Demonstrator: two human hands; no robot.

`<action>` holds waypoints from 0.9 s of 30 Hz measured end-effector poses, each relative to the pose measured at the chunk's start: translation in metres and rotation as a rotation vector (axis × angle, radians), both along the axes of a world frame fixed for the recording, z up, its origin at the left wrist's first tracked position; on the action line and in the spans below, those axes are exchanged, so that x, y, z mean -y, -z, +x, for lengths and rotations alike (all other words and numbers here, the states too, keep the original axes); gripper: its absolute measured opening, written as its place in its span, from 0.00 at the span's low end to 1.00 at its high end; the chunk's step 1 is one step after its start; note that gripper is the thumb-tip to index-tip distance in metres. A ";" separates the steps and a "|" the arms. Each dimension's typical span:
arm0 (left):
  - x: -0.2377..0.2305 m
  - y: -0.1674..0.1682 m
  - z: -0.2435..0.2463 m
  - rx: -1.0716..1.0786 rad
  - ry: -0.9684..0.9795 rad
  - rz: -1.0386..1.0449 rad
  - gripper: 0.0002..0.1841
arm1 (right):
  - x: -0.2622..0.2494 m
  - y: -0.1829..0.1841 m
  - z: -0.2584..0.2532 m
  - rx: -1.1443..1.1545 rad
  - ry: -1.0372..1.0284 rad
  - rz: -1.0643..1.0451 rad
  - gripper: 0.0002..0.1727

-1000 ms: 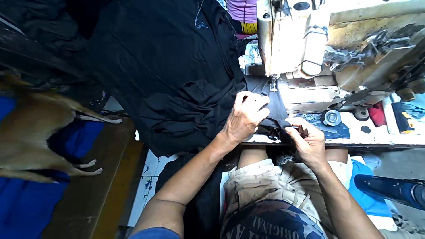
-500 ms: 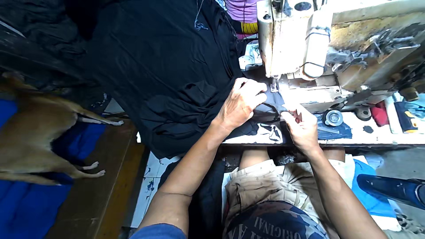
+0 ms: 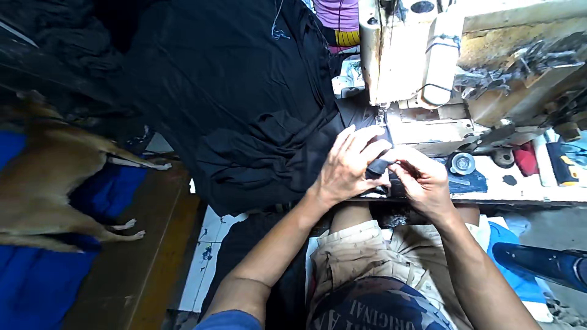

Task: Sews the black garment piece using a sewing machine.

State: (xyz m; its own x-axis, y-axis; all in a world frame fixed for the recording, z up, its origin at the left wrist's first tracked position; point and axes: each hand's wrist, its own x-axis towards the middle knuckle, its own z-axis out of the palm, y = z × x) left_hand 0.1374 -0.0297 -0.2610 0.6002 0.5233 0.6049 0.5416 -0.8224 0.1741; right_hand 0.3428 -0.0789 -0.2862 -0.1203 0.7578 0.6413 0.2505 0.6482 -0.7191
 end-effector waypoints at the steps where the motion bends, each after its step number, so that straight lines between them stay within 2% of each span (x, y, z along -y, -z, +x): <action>1: -0.002 0.010 0.008 0.050 -0.018 0.018 0.30 | 0.001 -0.001 -0.002 -0.029 0.019 -0.002 0.10; 3: -0.011 0.026 0.017 0.143 -0.041 0.066 0.20 | 0.004 -0.002 -0.004 -0.082 0.053 -0.019 0.10; 8: -0.031 0.034 0.009 0.121 -0.046 0.152 0.12 | 0.012 0.011 0.002 -0.136 0.113 -0.099 0.10; 20: -0.021 0.009 -0.010 -0.115 0.052 0.118 0.13 | 0.017 0.027 -0.001 -0.224 0.134 -0.168 0.09; 27: -0.041 -0.005 -0.011 -0.217 0.049 0.136 0.14 | 0.001 0.023 -0.006 -0.214 0.199 -0.184 0.09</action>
State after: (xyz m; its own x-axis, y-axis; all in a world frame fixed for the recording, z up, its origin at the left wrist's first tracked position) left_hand 0.1262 0.0117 -0.2558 0.7464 0.4127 0.5221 0.5130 -0.8565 -0.0563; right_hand 0.3367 -0.0799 -0.3092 0.1641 0.8580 0.4866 0.1898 0.4566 -0.8692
